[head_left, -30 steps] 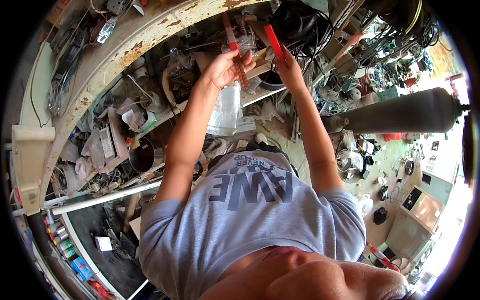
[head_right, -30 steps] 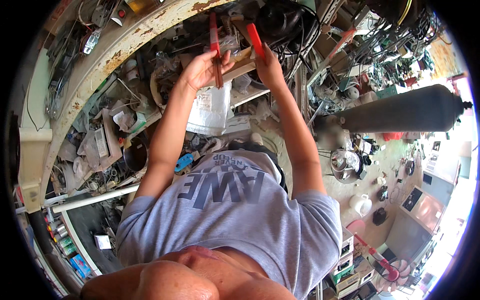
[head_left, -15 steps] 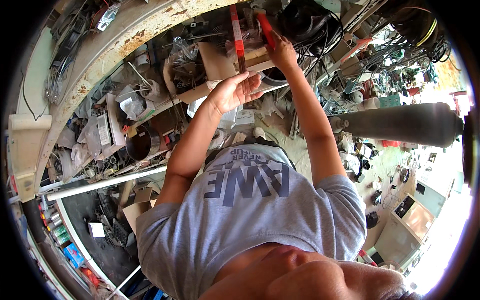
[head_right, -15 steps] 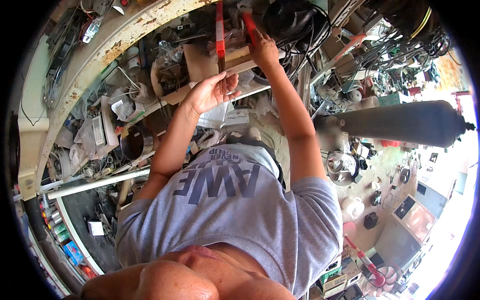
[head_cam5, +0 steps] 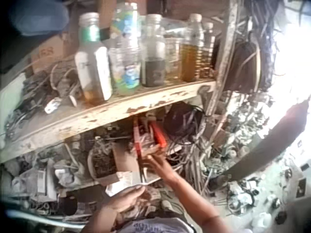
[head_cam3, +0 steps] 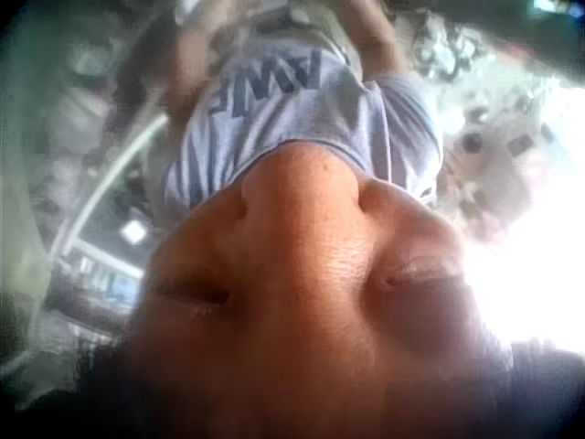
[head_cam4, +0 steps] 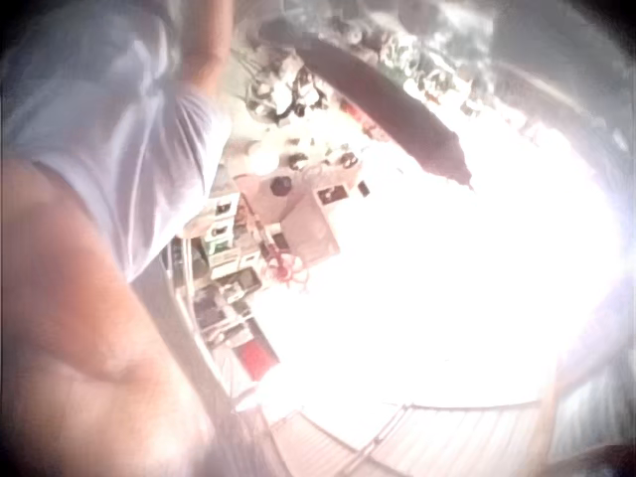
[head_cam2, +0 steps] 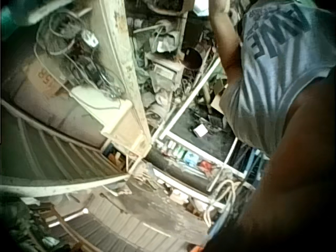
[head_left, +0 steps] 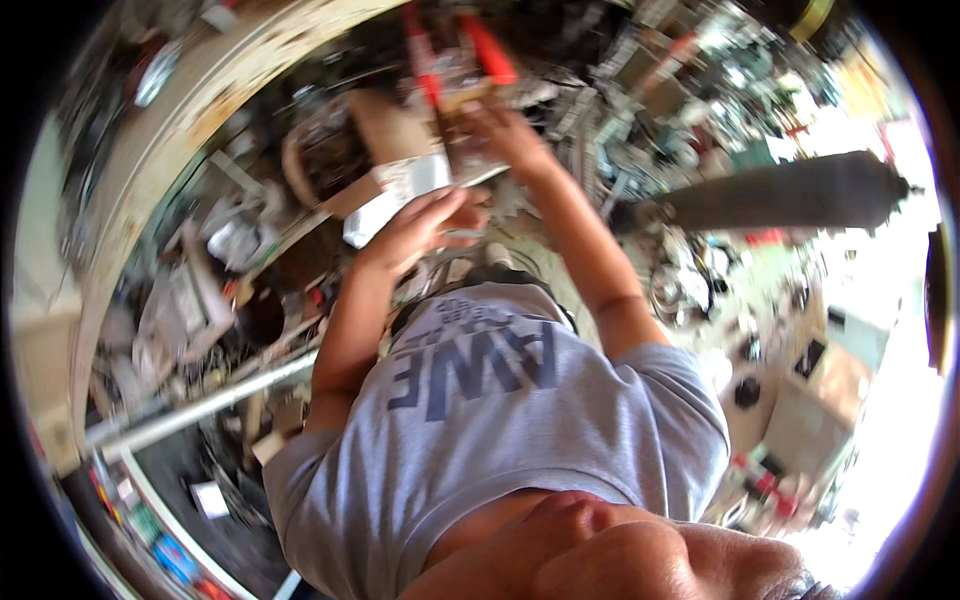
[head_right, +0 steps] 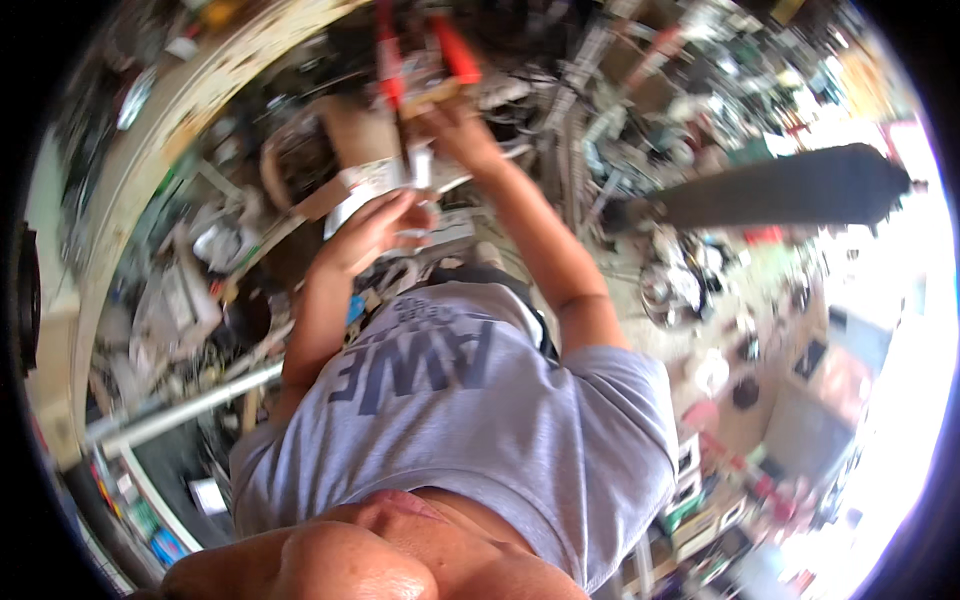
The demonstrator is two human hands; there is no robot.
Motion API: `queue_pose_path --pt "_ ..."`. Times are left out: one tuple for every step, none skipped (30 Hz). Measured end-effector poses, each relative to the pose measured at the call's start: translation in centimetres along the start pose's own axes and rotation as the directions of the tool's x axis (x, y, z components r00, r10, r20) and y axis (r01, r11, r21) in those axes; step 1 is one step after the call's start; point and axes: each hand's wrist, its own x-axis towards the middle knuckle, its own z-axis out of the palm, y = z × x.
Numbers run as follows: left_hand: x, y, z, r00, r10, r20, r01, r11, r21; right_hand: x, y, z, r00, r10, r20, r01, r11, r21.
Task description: The person handles copper pipes and a blue level at a workbench, picking up a pipe and a red measuring tool to align them.
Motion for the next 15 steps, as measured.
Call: queue_pose_path --pt "-0.7 0.0 0.1 1.000 -0.005 0.004 0.005 0.998 0.058 -0.4 0.2 0.9 0.960 0.205 0.190 -0.246 0.942 0.227" --pt "-1.3 -0.4 -0.1 1.000 -0.020 -0.002 0.020 0.997 0.073 -1.3 0.0 1.9 0.931 0.233 0.280 -0.333 0.855 0.397" --pt "-1.5 -0.7 -0.3 0.999 -0.030 -0.015 0.031 0.995 0.090 -2.0 -0.2 2.6 0.898 0.224 0.379 -0.412 0.731 0.544" --pt "-1.9 -0.7 -0.2 0.999 -0.016 -0.039 0.019 0.997 0.079 -2.0 0.5 2.9 0.907 0.194 0.373 -0.393 0.708 0.587" --pt "-2.2 -0.7 -0.1 0.998 -0.001 -0.066 0.006 0.998 0.066 -2.1 1.1 2.9 0.916 0.164 0.367 -0.374 0.683 0.627" --pt "-2.6 -0.8 -0.7 0.996 -0.006 -0.086 0.011 0.999 0.052 -2.3 0.7 3.1 0.941 0.161 0.299 -0.319 0.717 0.619" --pt "-3.0 -0.9 -0.9 0.993 0.010 -0.115 -0.006 0.999 0.040 -2.5 0.5 2.8 0.952 0.165 0.258 -0.294 0.729 0.619" --pt "-3.3 -1.0 -1.1 0.989 0.027 -0.146 -0.023 0.999 0.029 -2.5 0.3 2.1 0.961 0.168 0.218 -0.269 0.740 0.616" --pt "-3.6 -1.1 -1.4 0.983 0.043 -0.180 -0.041 0.999 0.017 -2.5 0.1 1.6 0.968 0.173 0.181 -0.248 0.751 0.612" --pt "-4.0 -1.3 -1.8 0.979 0.042 -0.199 -0.042 0.999 0.003 -2.6 -0.3 1.0 0.972 0.194 0.136 -0.237 0.769 0.594" --pt "-4.4 -1.6 -2.3 0.977 0.045 -0.209 -0.047 0.999 -0.004 -2.7 -0.4 0.0 0.971 0.169 0.171 -0.238 0.782 0.576" --pt "-4.8 -2.0 -2.7 0.975 0.048 -0.218 -0.053 0.998 -0.015 -2.7 -0.8 -0.9 0.971 0.156 0.183 -0.234 0.789 0.568" --pt "-5.2 -2.3 -3.0 0.970 0.054 -0.236 -0.062 0.998 -0.028 -2.8 -1.0 -1.6 0.968 0.145 0.205 -0.237 0.795 0.559" --pt "-5.4 -2.4 -3.0 0.969 0.044 -0.243 -0.054 0.998 -0.038 -2.9 -1.2 -2.4 0.969 0.157 0.191 -0.236 0.813 0.532" --pt "-5.8 -2.6 -3.2 0.966 0.040 -0.254 -0.052 0.998 -0.043 -2.9 -1.4 -3.0 0.969 0.168 0.181 -0.238 0.830 0.505"
